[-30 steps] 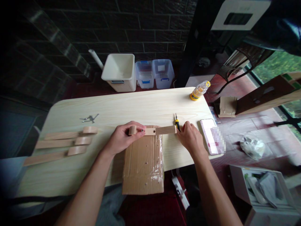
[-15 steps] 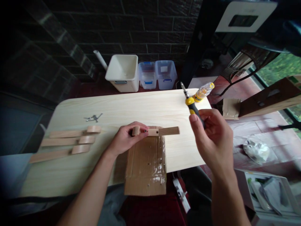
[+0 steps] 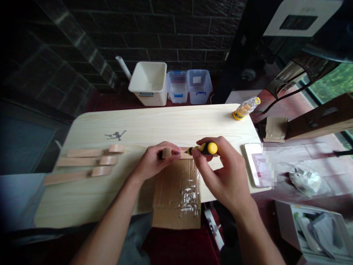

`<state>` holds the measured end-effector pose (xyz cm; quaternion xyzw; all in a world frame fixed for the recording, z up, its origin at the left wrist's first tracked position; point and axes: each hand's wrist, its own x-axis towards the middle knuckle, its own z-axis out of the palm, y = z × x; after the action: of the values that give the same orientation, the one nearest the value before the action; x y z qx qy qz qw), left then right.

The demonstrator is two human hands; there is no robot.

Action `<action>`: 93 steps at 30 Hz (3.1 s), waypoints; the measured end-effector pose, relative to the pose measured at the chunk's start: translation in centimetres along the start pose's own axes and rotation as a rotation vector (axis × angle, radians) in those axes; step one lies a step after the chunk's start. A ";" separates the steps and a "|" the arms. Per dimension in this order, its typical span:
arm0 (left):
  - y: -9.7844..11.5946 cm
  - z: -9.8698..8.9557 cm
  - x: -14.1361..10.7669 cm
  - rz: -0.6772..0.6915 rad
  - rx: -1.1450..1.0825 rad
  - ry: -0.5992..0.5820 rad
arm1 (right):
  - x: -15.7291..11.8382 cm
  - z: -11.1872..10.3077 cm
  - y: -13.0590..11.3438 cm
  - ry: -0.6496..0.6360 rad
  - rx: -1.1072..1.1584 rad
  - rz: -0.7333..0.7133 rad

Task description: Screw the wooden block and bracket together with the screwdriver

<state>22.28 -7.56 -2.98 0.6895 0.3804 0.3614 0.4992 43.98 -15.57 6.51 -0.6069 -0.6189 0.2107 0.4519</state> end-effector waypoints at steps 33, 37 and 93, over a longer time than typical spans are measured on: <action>1.0 -0.3 0.2 0.016 0.029 -0.005 | 1.7 2.2 -1.0 -0.236 -0.086 -0.359; 0.8 -0.5 0.2 0.015 0.054 -0.009 | 1.3 2.4 -0.8 -0.304 -0.030 -0.380; 0.7 -0.5 0.2 0.024 0.040 -0.032 | 0.2 4.4 1.4 -0.065 0.042 -0.376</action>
<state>22.01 -7.35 -2.11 0.7098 0.3710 0.3486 0.4869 41.25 -13.85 3.24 -0.4639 -0.7311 0.1549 0.4757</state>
